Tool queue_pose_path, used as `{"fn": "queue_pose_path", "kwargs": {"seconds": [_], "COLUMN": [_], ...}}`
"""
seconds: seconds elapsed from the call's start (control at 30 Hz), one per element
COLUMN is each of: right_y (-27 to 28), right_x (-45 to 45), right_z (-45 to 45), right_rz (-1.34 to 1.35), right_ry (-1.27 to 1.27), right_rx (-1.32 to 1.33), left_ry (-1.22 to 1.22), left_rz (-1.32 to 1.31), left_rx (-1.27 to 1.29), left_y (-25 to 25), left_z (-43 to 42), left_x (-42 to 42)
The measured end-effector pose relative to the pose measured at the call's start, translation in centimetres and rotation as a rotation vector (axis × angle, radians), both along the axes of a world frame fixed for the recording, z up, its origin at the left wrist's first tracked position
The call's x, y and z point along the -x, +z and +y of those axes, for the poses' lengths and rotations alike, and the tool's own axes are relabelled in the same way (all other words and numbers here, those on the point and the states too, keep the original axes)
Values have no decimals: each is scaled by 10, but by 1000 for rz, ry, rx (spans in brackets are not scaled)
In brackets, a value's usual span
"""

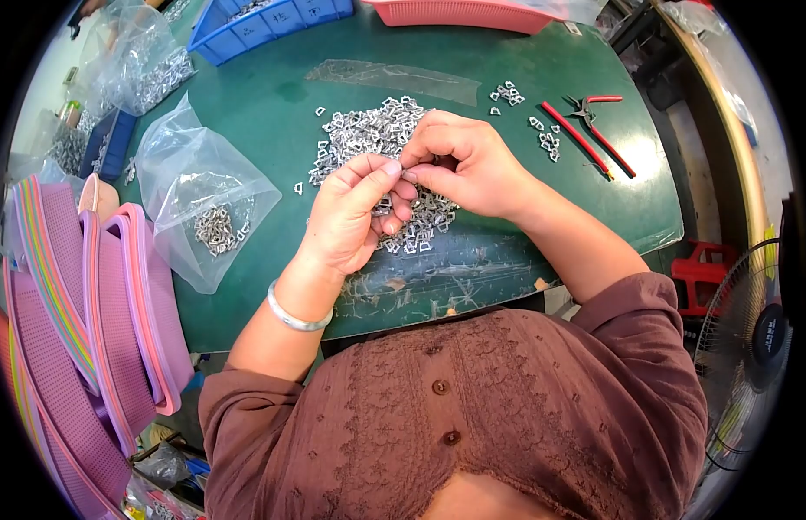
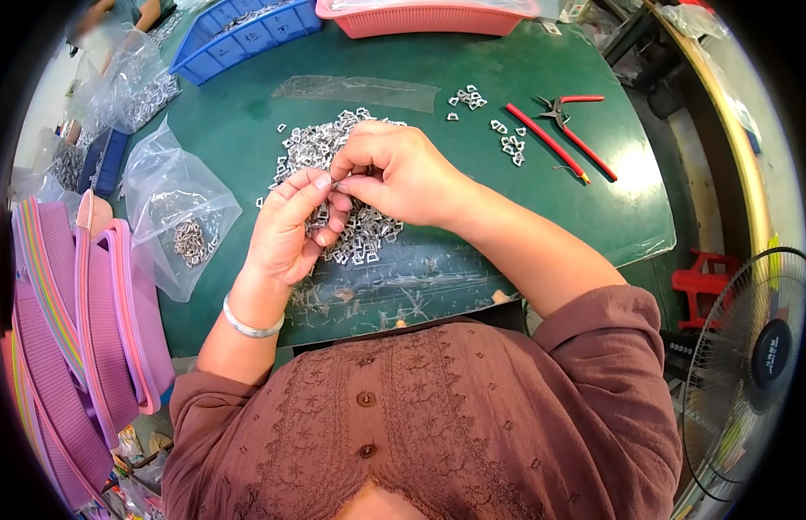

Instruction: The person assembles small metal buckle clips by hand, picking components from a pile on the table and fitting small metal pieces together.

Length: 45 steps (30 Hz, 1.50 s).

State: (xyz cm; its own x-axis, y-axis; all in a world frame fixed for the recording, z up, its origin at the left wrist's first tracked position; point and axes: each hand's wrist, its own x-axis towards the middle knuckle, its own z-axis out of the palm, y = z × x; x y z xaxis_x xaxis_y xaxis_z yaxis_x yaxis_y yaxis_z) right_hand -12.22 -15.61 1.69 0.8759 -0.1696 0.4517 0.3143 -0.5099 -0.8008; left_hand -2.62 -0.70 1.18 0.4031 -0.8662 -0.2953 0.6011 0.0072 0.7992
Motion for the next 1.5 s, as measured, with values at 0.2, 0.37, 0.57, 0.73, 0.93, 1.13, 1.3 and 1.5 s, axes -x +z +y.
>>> {"fn": "queue_pose_path", "kwargs": {"seconds": [0.2,0.37,0.57,0.73,0.93,1.13,1.3,1.5], "right_y": [4,5,-1,-1,3,5,7,0], "right_x": [1,1,-1,0,0,1,2,2], "right_z": [0,-2,-2,-3,-8,-12,-5,2], "right_rz": [80,254,175,141,271,309,399,388], "right_ry": [-17,75,48,53,213,340,251,151], "right_rx": [-60,-313,-268,-239,-903,-1166,-890,-285], "left_ry": [69,131,158,165,115,20,-47,-54], "left_rz": [-69,-248,-335,-340,-214,-261,-287,-394], "left_rx": [19,33,12,12,31,17,22,-24], "left_y": [1,-3,-4,-3,-1,1,0,1], "left_z": [-2,-2,-1,-2,-3,-3,-2,-4], "left_x": [4,5,8,10,8,7,6,18]}}
